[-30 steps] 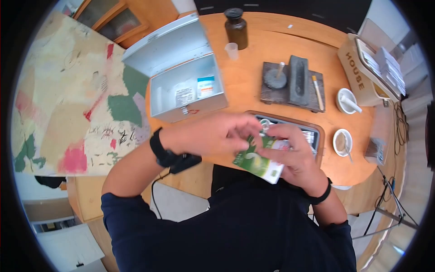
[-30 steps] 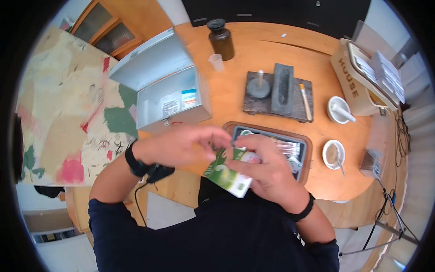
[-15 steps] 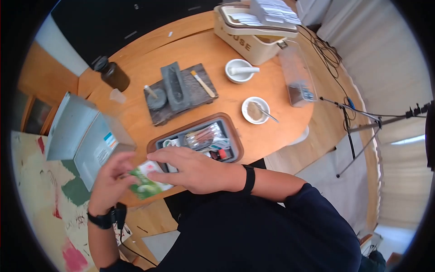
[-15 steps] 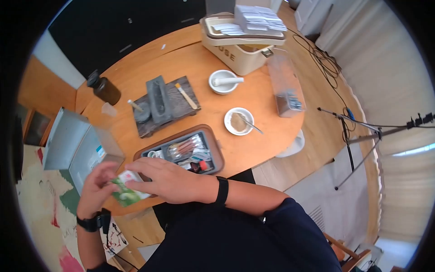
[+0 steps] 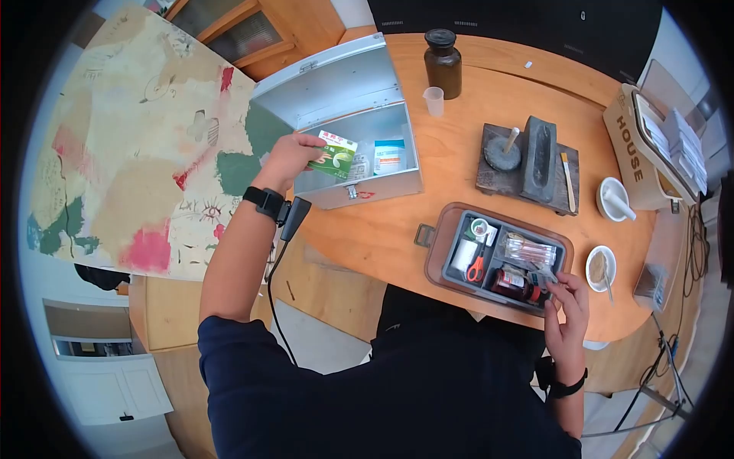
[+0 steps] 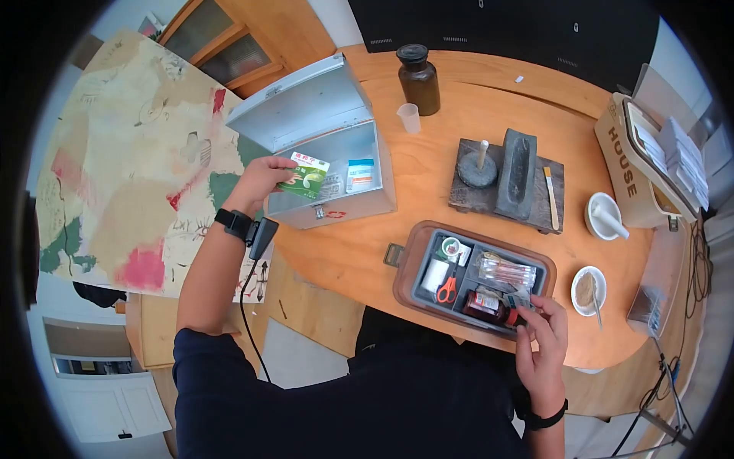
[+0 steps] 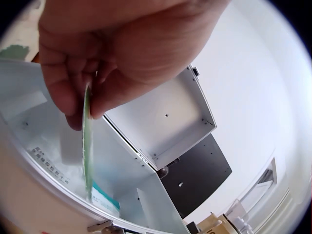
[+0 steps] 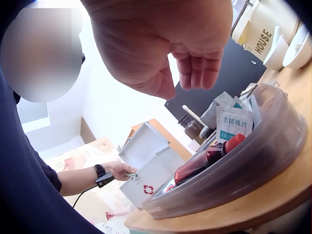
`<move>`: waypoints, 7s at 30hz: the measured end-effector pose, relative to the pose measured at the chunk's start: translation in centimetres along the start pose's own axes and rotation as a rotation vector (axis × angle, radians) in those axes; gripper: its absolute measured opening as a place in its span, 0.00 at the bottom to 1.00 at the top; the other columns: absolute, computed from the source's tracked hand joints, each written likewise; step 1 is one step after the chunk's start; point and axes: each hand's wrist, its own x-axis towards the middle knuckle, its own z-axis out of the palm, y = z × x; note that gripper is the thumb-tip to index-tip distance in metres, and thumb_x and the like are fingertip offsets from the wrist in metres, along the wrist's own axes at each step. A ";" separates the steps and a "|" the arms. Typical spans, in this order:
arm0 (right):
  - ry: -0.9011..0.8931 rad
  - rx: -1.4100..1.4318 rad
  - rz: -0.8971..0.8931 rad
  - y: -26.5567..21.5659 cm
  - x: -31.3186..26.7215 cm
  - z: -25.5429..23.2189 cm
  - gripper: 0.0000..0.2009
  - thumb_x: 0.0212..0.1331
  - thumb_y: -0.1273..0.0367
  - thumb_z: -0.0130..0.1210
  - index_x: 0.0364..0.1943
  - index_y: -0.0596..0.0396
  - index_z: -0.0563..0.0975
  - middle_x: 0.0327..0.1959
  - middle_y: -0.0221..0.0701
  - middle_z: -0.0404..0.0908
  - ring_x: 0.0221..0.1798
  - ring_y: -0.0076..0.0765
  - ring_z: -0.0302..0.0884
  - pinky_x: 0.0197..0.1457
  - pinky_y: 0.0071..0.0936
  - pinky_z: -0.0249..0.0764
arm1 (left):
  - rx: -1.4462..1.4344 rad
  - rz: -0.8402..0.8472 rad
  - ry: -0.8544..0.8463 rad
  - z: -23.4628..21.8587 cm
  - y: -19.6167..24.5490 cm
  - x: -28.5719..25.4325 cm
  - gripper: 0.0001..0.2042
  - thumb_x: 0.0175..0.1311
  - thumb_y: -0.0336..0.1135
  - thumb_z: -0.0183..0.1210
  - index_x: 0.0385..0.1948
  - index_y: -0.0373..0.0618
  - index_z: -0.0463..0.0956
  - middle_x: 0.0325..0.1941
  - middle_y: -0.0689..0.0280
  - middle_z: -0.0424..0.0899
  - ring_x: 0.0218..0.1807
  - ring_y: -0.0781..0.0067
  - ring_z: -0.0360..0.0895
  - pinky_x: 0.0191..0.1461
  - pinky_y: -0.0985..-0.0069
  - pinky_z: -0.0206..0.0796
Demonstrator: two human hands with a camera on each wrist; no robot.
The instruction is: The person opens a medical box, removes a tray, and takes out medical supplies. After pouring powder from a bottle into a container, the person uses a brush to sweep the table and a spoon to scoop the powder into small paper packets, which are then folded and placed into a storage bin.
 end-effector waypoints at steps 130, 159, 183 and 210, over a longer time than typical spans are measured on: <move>-0.358 -0.263 0.255 4.1 4.7 -1.5 0.07 0.50 0.72 0.64 0.34 0.56 0.82 0.30 0.40 0.82 0.38 0.50 0.81 0.41 0.41 0.76 | -0.679 0.241 -0.185 22.6 -2.1 -14.8 0.22 0.71 0.25 0.54 0.65 0.37 0.62 0.48 0.61 0.82 0.45 0.78 0.81 0.46 0.81 0.74; -0.046 0.033 0.487 6.4 4.6 -1.5 0.08 0.62 0.72 0.61 0.41 0.63 0.82 0.29 0.31 0.83 0.32 0.23 0.77 0.37 0.24 0.72 | -0.794 0.207 -0.010 20.4 -5.1 -13.8 0.16 0.72 0.27 0.55 0.59 0.40 0.67 0.48 0.61 0.81 0.46 0.74 0.82 0.47 0.79 0.75; -0.212 -0.308 -0.002 2.5 4.3 -1.2 0.04 0.50 0.75 0.63 0.31 0.56 0.82 0.30 0.35 0.80 0.38 0.48 0.79 0.40 0.40 0.76 | -0.778 0.224 -0.042 21.5 -4.4 -14.7 0.16 0.72 0.27 0.56 0.58 0.40 0.67 0.46 0.63 0.82 0.45 0.78 0.81 0.45 0.80 0.75; -0.262 -0.370 0.058 3.9 3.3 -0.7 0.06 0.49 0.73 0.64 0.32 0.55 0.82 0.32 0.37 0.81 0.40 0.48 0.80 0.42 0.40 0.76 | -0.813 0.229 -0.027 21.2 -5.3 -14.7 0.16 0.72 0.26 0.55 0.59 0.40 0.67 0.47 0.60 0.82 0.47 0.74 0.82 0.47 0.80 0.75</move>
